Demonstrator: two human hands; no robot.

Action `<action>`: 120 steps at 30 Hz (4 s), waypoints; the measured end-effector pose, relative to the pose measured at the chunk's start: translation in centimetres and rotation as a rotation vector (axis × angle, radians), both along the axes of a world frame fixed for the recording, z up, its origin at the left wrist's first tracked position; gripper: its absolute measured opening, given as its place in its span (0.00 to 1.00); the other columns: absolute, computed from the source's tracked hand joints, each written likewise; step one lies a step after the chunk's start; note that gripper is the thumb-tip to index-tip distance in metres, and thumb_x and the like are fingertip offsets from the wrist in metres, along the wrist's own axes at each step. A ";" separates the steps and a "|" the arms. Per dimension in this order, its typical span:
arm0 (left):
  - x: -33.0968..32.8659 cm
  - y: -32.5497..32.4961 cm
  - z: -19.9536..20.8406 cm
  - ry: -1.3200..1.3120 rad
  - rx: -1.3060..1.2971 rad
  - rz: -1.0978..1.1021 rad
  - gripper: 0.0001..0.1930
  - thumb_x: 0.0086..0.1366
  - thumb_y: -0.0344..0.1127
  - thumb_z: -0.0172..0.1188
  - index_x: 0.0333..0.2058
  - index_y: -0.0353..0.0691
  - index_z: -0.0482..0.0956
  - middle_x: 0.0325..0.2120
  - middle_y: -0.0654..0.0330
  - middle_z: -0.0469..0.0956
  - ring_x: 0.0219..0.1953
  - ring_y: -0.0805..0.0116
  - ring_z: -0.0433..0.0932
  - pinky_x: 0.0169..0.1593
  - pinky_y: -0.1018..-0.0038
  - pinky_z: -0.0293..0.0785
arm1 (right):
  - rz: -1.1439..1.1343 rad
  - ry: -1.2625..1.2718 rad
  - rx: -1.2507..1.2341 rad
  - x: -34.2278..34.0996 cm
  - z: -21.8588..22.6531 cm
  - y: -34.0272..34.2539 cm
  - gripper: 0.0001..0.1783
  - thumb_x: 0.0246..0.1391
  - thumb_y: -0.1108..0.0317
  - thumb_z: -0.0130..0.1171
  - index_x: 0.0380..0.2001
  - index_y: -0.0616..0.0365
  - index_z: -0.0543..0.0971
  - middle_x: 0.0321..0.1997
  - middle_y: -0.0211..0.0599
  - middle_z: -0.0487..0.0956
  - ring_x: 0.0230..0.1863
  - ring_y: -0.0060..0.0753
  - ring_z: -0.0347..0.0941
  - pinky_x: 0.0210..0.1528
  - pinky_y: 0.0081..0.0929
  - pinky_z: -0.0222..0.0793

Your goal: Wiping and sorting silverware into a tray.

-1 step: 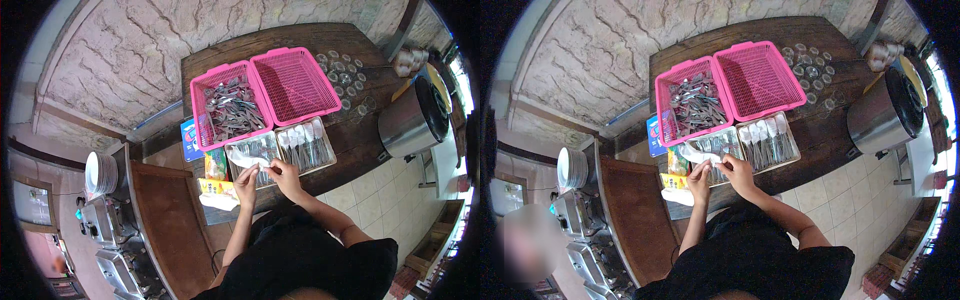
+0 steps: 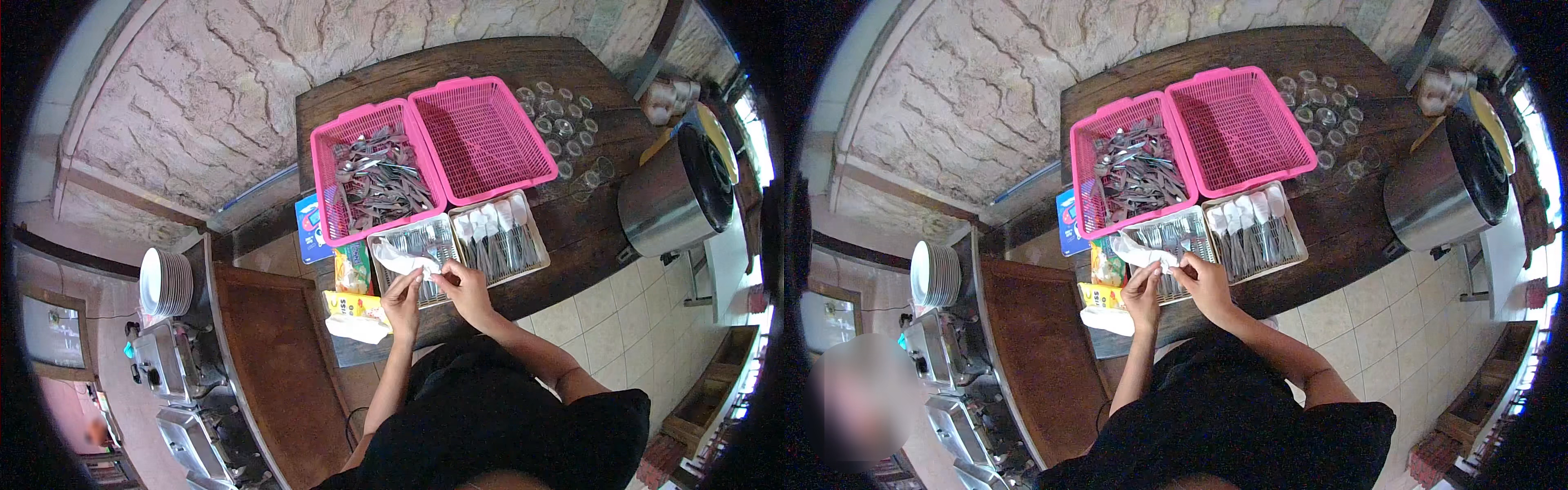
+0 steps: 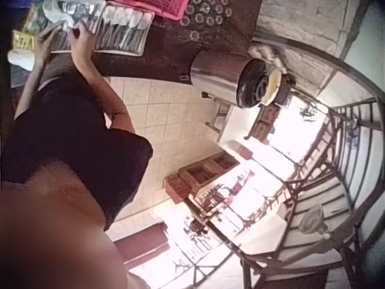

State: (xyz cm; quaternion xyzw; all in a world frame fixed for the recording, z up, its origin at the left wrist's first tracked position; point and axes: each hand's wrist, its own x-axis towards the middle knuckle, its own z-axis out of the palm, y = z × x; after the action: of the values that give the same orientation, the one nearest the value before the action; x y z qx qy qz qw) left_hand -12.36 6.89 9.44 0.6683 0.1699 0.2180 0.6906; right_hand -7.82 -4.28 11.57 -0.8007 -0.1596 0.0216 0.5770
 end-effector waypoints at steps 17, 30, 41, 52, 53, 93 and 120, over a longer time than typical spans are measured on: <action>-0.1 -1.3 0.0 -0.142 0.612 -0.058 0.20 0.44 0.19 0.58 0.39 0.37 0.72 0.22 0.56 0.72 0.22 0.68 0.72 0.27 0.78 0.68 | 0.115 0.262 0.200 -1.0 -1.0 -2.8 0.08 0.48 0.73 0.50 0.32 0.66 0.69 0.17 0.28 0.69 0.17 0.13 0.64 0.19 0.12 0.59; 4.8 -5.7 -2.7 -0.049 0.185 -0.451 0.11 0.47 0.21 0.56 0.33 0.34 0.75 0.25 0.60 0.73 0.27 0.74 0.71 0.31 0.82 0.66 | -0.055 0.108 0.213 2.0 -3.6 -8.7 0.10 0.40 0.79 0.54 0.31 0.63 0.70 0.35 0.36 0.64 0.36 0.27 0.68 0.33 0.19 0.72; 12.9 -12.0 -6.7 0.118 -0.291 -0.473 0.06 0.50 0.24 0.56 0.30 0.33 0.75 0.25 0.65 0.70 0.26 0.81 0.68 0.31 0.85 0.65 | -0.136 -0.151 0.033 9.5 -4.6 -13.0 0.17 0.38 0.82 0.52 0.36 0.62 0.71 0.38 0.38 0.71 0.37 0.28 0.69 0.35 0.19 0.65; 18.1 -16.5 -11.9 0.333 -0.156 -0.138 0.09 0.51 0.31 0.58 0.31 0.34 0.75 0.21 0.63 0.74 0.22 0.80 0.70 0.27 0.84 0.69 | -0.215 -0.016 -0.127 16.0 -9.8 -15.5 0.11 0.40 0.78 0.52 0.32 0.65 0.70 0.30 0.42 0.70 0.31 0.39 0.70 0.31 0.25 0.64; 18.5 -16.7 -11.8 0.342 -0.160 -0.138 0.09 0.51 0.31 0.58 0.31 0.34 0.75 0.21 0.63 0.74 0.22 0.80 0.70 0.27 0.84 0.69 | -0.238 -0.008 -0.127 16.4 -10.5 -15.7 0.11 0.40 0.77 0.53 0.31 0.63 0.69 0.29 0.41 0.71 0.29 0.38 0.70 0.30 0.26 0.64; 14.8 -15.5 -10.3 0.264 0.301 -0.458 0.16 0.52 0.24 0.46 0.42 0.36 0.68 0.44 0.51 0.67 0.35 0.58 0.73 0.36 0.71 0.69 | -0.348 -0.290 -0.765 13.1 -14.4 -15.3 0.10 0.40 0.72 0.51 0.31 0.49 0.71 0.32 0.30 0.64 0.23 0.34 0.70 0.20 0.29 0.67; -9.8 8.8 -12.7 0.130 -0.409 0.929 0.17 0.57 0.32 0.48 0.45 0.34 0.59 0.40 0.54 0.67 0.39 0.67 0.67 0.43 0.73 0.63 | 0.887 -0.390 -0.406 -5.1 -12.1 11.6 0.20 0.37 0.65 0.57 0.39 0.52 0.69 0.42 0.33 0.64 0.30 0.32 0.71 0.29 0.25 0.70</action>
State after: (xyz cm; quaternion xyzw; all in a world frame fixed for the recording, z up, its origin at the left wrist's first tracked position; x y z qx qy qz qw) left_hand -22.19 15.68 -3.23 0.3854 0.5307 0.4224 0.6255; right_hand -12.97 7.33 -0.48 -0.7411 -0.5801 0.1447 0.3054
